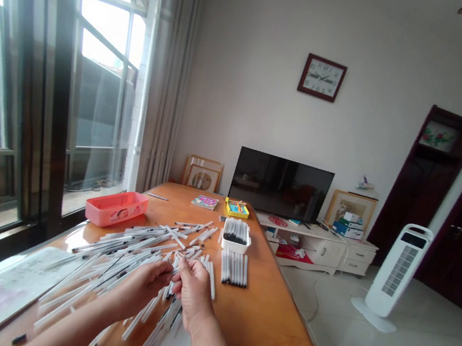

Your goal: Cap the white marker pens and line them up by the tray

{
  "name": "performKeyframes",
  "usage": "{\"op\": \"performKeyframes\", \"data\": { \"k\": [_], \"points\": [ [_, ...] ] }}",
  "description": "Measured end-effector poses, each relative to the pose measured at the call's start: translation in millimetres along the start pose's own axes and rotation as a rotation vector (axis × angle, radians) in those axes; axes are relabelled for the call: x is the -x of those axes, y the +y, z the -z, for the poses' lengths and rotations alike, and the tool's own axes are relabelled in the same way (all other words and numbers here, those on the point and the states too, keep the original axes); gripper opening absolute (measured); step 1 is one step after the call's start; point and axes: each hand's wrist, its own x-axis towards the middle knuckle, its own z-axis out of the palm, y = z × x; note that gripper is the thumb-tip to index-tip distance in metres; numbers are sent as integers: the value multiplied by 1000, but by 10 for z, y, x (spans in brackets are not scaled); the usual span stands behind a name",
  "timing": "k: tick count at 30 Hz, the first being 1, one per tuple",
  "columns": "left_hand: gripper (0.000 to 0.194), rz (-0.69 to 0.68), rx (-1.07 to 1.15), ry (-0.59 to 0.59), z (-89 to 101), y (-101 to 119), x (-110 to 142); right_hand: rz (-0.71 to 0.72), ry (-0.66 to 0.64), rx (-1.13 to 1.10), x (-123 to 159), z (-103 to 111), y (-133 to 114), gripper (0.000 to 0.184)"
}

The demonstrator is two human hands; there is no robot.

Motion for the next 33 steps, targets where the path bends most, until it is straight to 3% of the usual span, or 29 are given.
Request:
{"op": "performKeyframes", "data": {
  "k": [4, 9, 16, 27, 31, 33],
  "points": [
    [28, -79, 0, 4, -34, -27, -19, -18, 6, -12, 0, -13, 15, 52],
    [29, -101, 14, -21, -31, 17, -34, 98, 36, 79, 25, -26, -15, 51],
    [38, -63, 265, -160, 70, 210, -53, 194, -9, 187, 54, 45, -92, 48],
    [46, 134, 424, -291, 298, 208, 49, 79, -142, 68, 102, 33, -139, 44],
    [51, 314, 514, -345, 356, 69, 85, 110, -22, -135, 22, 170, -246, 43],
    [50, 357, 631, -265, 363, 0, 76, 148, 70, -128, -19, 229, -258, 44]
  ]
}}
